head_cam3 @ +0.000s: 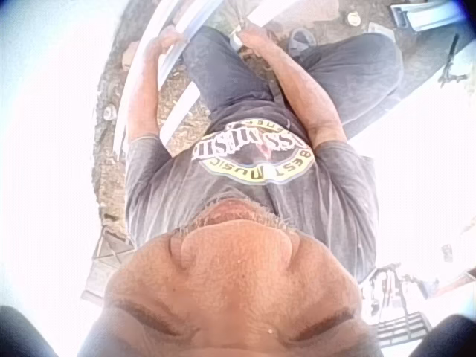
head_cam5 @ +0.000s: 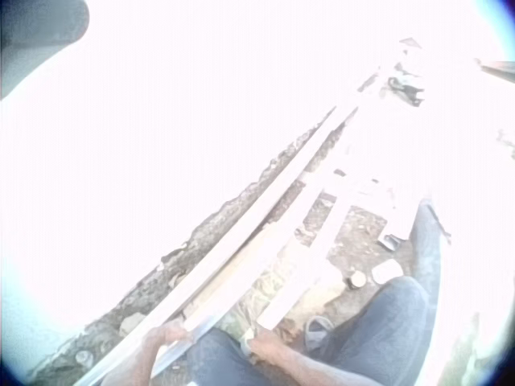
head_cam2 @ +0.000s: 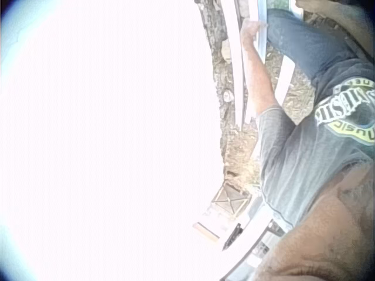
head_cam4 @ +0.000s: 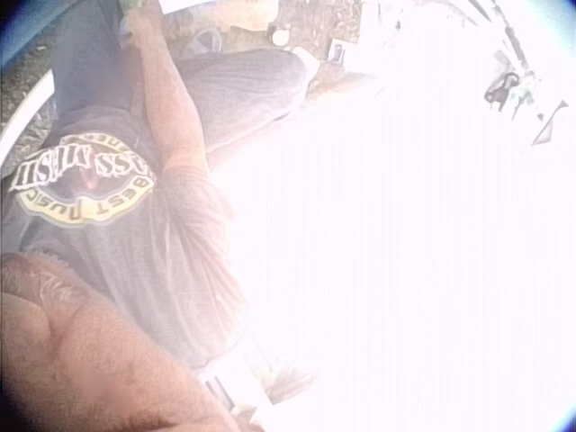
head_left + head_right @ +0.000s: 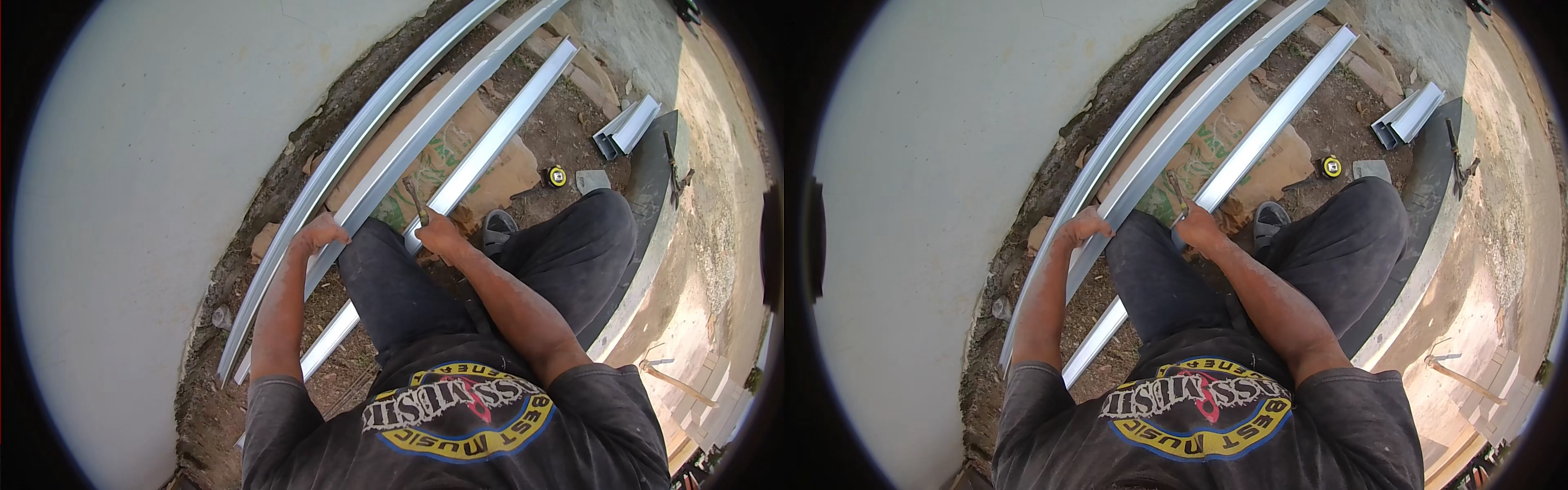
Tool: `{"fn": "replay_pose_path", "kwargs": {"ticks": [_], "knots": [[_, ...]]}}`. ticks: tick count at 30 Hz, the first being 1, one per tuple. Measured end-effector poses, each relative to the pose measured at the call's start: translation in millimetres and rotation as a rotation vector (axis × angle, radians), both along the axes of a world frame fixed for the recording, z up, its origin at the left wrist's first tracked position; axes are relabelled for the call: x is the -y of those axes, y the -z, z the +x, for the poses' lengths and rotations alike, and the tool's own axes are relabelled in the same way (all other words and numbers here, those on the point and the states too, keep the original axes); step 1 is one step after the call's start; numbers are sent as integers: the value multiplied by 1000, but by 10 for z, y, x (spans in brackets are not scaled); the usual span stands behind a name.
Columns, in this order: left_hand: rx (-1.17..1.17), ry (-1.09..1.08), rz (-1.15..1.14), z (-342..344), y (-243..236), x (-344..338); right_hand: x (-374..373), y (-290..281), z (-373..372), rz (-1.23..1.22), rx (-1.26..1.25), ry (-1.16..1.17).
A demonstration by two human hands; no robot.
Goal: Measure and mark aluminum profiles for cutting.
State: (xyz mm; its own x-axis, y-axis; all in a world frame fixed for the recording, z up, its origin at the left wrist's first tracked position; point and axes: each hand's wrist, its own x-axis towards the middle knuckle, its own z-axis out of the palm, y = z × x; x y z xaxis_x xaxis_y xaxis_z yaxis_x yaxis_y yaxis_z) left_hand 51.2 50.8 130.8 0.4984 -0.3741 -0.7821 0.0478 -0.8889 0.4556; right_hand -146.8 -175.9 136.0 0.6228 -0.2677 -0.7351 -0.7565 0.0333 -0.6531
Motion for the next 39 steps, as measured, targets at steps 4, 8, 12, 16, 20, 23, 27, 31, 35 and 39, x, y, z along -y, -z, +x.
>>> {"fn": "replay_pose_path", "kwargs": {"ticks": [4,8,12,16,20,23,27,31,35,39], "knots": [[66,90,-26,-47,126,-118,-113,-227,49,89,16,28],[161,136,-62,-211,-95,89,-108,64,31,-28,47,13],[124,131,-94,-304,-179,93,-174,101,69,-76,45,-8],[182,76,-108,-345,-125,95,-249,161,102,-216,68,-81],[212,44,-103,-357,-102,45,-286,-35,110,-218,-81,-142],[117,57,-144,-263,-32,37,-258,89,50,-322,-167,-109],[27,50,-104,-141,58,-49,-199,133,-4,-364,-108,-187],[-82,-7,-119,88,72,-93,-119,311,-99,-446,-3,-229],[-322,-76,-165,200,49,-135,18,491,-174,-572,123,-280],[-243,-55,-79,181,118,-172,-79,395,-118,-543,69,-288]]}}
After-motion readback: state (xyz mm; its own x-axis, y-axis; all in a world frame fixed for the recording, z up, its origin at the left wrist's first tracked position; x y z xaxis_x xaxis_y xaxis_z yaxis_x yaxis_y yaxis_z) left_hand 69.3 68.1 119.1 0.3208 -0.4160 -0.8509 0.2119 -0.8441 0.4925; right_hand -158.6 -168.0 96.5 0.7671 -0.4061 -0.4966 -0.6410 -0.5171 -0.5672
